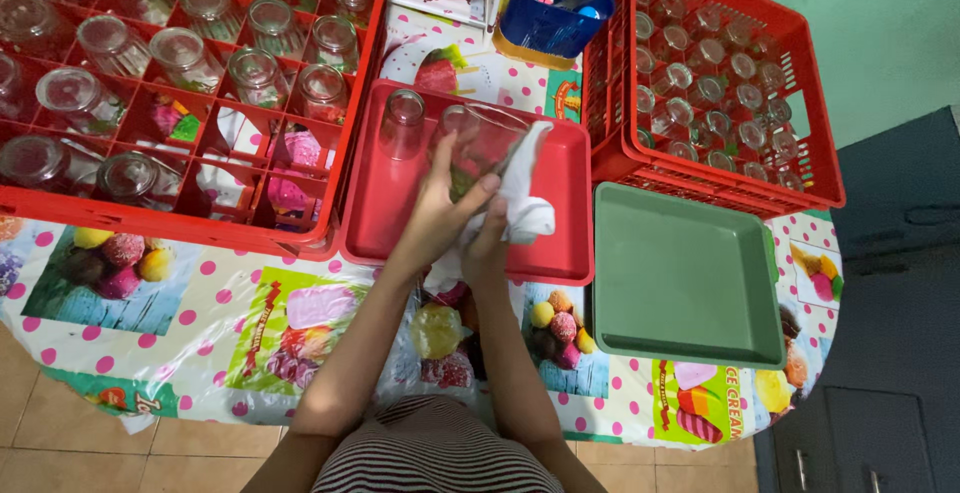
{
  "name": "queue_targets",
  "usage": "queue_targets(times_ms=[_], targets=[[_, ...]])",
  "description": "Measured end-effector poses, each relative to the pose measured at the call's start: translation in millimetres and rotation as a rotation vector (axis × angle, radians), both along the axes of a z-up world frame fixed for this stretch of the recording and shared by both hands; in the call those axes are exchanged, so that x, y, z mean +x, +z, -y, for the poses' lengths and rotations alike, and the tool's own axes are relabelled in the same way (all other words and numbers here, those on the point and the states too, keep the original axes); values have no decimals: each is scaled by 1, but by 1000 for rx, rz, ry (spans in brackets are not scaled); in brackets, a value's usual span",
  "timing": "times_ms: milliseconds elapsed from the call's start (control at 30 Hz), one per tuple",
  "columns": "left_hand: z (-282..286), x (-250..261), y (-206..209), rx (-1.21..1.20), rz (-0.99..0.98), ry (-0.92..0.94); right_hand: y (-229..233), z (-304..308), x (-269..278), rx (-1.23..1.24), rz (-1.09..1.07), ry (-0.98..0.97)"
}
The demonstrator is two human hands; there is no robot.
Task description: The person cleans glass cups by wiping the inside and outside with a white cloth, handling them one at a time and placing them on a red tray.
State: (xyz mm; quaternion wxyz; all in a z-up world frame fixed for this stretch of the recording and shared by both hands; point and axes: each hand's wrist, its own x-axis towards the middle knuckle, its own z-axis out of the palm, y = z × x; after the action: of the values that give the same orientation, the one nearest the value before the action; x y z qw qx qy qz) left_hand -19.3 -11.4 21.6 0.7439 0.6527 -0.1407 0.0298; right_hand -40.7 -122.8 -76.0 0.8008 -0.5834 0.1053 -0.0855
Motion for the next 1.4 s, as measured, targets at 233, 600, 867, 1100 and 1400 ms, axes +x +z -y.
queue_targets(times_ms=[233,600,867,1100,1400], targets=[[1,9,-9,-182,163,86,4,-15,-19,-409,319,83],[4,-2,-1,-457,116,38,14,-19,-23,-502,452,28],[6,-13,-4,-479,51,-31,57,5,17,-378,507,75],[1,-18,10,-502,43,-115,59,9,19,-232,550,91],[1,-2,18,-505,138,-61,-83,26,0,-481,172,47]])
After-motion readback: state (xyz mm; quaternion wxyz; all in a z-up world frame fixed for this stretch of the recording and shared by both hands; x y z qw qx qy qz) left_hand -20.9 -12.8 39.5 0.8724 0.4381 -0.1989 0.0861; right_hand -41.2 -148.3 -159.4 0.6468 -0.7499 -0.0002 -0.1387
